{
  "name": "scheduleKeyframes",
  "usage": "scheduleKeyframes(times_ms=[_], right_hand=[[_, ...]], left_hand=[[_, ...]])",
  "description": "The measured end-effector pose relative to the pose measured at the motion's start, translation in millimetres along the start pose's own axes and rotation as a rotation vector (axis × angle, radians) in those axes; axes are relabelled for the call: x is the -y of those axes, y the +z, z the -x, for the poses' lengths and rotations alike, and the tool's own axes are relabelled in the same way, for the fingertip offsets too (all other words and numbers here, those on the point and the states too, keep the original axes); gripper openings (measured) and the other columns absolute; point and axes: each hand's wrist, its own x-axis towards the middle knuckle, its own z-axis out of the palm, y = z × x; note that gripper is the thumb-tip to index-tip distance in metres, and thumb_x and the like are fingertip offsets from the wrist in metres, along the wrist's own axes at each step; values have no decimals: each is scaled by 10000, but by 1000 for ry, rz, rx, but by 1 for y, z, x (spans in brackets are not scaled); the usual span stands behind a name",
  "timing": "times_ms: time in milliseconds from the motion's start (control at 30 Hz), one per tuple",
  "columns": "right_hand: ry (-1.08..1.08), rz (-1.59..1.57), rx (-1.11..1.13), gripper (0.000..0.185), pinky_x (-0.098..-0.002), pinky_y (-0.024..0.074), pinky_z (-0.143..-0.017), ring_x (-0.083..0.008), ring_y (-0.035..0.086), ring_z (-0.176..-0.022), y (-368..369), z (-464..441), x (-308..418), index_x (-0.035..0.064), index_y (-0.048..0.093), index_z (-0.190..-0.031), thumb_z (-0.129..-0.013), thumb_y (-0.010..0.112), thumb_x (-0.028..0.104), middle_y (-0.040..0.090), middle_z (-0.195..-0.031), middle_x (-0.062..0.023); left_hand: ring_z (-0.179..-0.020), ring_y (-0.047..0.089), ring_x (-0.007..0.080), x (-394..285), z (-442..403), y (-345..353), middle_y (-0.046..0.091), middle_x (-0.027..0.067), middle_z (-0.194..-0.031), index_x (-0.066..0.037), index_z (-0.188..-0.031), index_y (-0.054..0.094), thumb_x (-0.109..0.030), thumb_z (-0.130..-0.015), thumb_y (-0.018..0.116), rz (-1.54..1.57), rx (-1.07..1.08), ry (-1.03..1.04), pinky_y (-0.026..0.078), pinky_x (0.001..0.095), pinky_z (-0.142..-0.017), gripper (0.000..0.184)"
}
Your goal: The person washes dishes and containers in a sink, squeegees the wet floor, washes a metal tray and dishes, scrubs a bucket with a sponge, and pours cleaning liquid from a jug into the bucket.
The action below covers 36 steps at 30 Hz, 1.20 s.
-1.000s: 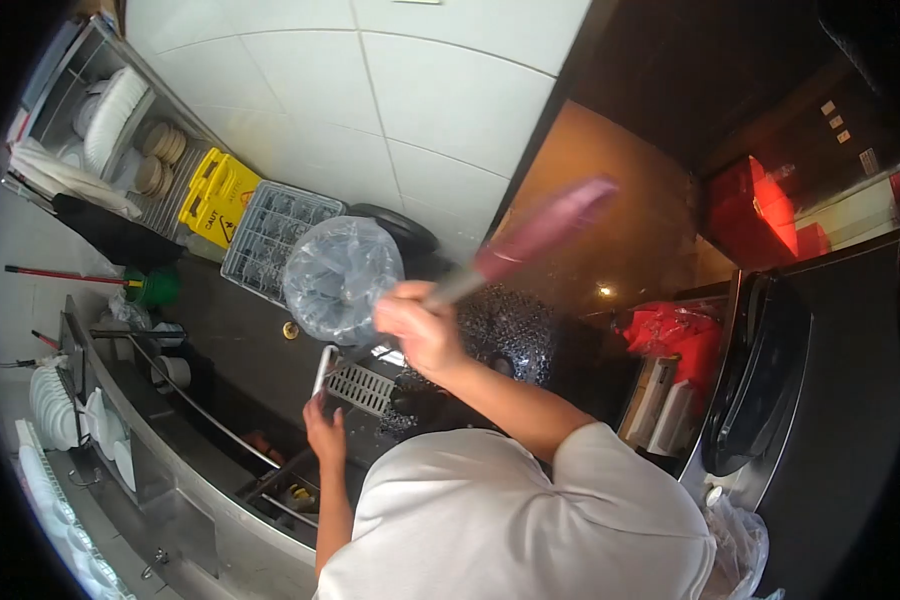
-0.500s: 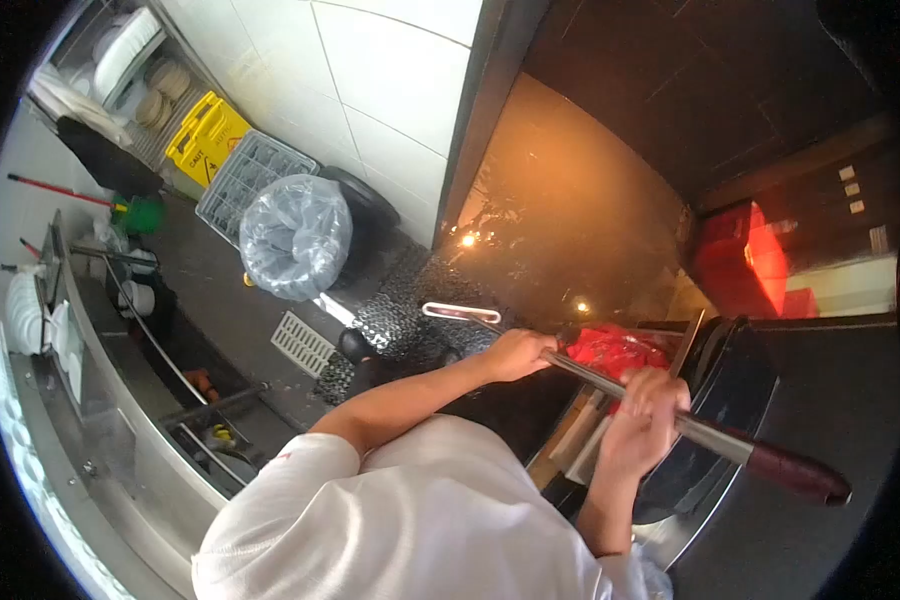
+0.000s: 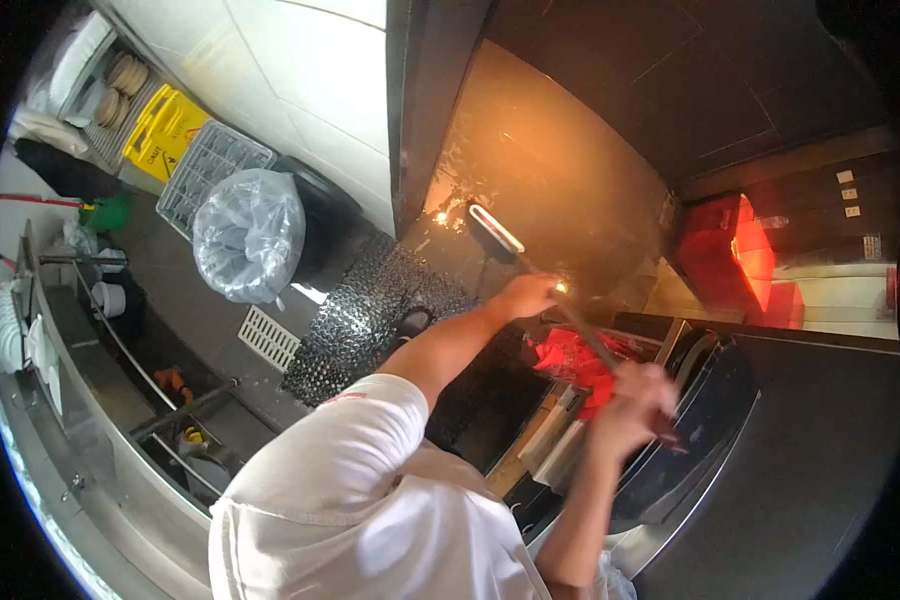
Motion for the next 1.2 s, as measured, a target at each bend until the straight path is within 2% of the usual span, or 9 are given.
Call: scheduleKeyframes(times_ms=[67,233,367,467,600,733,800,900,1200], right_hand=[[10,64,1,330,-329,389,-591,-156,453,-595,29,32,-50,109,429,-742,-998,636,138,461,-639,-8],[-85,35,161,309,-304,319,-471,-124,402,-503,73,44,17,80,459,-686,-956,574,-16,451,-606,-6],[-10,-134,33,280,-306,276,-435,-114,373,-473,47,14,59,92,473,-691,-955,557,58,432,-589,-2],[-28,-161,123,279,-295,256,-447,-88,296,-468,9,-19,113,132,427,-705,-957,547,135,346,-569,24],[-16,-181,31,343,-272,266,-509,-81,253,-491,-42,-37,170,166,371,-685,-980,540,120,314,-571,37],[-59,89,-187,356,-282,267,-521,-92,290,-528,-38,-51,143,136,394,-682,-989,573,154,337,-598,17],[-133,339,-281,187,-327,467,-600,-153,471,-556,-20,-45,87,97,531,-786,-946,596,169,472,-627,-19],[7,96,-40,251,-313,398,-522,-140,422,-518,-18,-40,27,105,487,-756,-948,631,180,435,-592,-9],[211,-396,301,225,-324,287,-460,-147,362,-466,-13,-11,37,108,492,-755,-928,635,98,400,-558,9]], left_hand=[[-968,656,381,58,31,6,649,135,-1030,-92,-984,639,-273,-868,708,-195,220,-147,530,479,-830,225],[-914,660,392,12,72,-74,666,144,-872,-63,-789,650,-269,-880,694,-144,206,-138,530,520,-778,229],[-717,634,367,-22,81,-85,633,125,-683,-72,-613,594,-260,-903,669,-131,75,8,508,507,-673,354],[-681,630,352,-79,51,-76,616,97,-648,-101,-649,604,-218,-808,702,0,52,73,498,498,-657,220],[-682,625,354,-132,11,-29,583,112,-635,-118,-680,586,-203,-769,687,202,38,171,487,504,-659,159],[-714,660,394,-112,-15,39,648,165,-692,-88,-709,652,-290,-814,676,226,264,142,505,525,-665,229],[-734,677,419,-77,-22,62,676,193,-727,-68,-728,682,-339,-837,670,231,426,23,517,536,-672,292],[-759,694,424,-39,5,45,687,206,-761,-53,-755,699,-367,-845,675,150,542,-134,517,534,-676,328],[-723,665,408,-32,114,-71,663,158,-707,-113,-696,674,-216,-757,705,-141,119,-220,525,531,-684,124]])
